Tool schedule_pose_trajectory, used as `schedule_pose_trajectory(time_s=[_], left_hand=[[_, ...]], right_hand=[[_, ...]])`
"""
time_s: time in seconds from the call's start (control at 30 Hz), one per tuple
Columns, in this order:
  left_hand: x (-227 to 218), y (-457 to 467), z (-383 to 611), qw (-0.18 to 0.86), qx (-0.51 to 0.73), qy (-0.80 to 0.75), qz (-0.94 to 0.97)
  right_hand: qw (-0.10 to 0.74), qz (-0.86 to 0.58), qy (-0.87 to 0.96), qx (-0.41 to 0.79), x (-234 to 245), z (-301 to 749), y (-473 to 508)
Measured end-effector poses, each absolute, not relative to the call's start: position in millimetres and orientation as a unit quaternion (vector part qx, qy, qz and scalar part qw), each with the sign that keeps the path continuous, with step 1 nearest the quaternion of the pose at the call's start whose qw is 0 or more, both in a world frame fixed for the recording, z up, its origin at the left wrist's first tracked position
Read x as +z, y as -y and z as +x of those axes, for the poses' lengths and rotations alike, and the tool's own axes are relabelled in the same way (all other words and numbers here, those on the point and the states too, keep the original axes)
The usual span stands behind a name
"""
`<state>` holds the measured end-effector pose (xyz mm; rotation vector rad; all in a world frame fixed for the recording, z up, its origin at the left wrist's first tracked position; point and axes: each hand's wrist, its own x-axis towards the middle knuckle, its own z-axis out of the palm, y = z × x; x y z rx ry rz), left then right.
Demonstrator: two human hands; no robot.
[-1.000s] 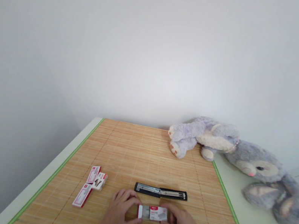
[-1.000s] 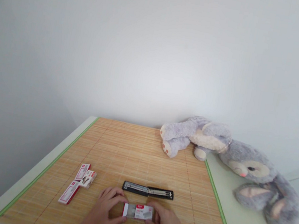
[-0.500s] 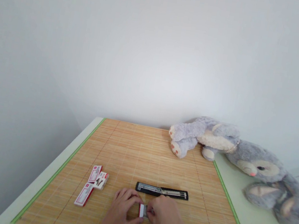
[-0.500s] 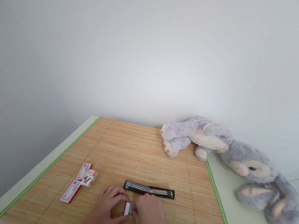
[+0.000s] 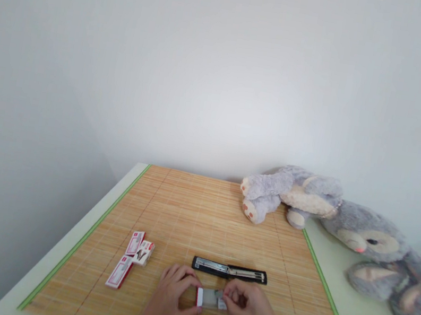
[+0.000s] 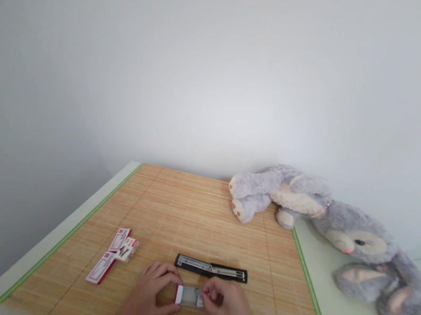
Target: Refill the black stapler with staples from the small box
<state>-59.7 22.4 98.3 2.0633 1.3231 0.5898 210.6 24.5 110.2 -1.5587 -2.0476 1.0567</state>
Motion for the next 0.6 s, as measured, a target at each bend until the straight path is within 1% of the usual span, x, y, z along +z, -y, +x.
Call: schedule_pose_trajectory(time_s=[0.13, 0.2, 0.37, 0.5, 0.6], left_hand=[[98.5, -22.4, -58.6, 0.304, 0.219, -0.500, 0.781], [99.2, -22.6, -58.5, 0.304, 0.216, -0.500, 0.781], [104.3, -22.9, -59.1, 0.318, 0.200, -0.495, 0.783], [105.0, -21.1, -53.0, 0.334, 0.198, -0.487, 0.782], [102.3, -20.2, -43.3, 0.336, 0.201, -0.478, 0.787]], right_hand=[[0.227, -0.567, 0.674, 0.415, 95.2, 220.7, -10.6], [0.229, -0.572, 0.668, 0.418, 92.8, 225.7, -5.5], [0.183, -0.607, 0.685, 0.359, 100.3, 241.8, -0.2], [0.126, -0.599, 0.708, 0.353, 111.7, 241.8, -1.9], [0.124, -0.591, 0.713, 0.356, 116.8, 232.1, -4.9]])
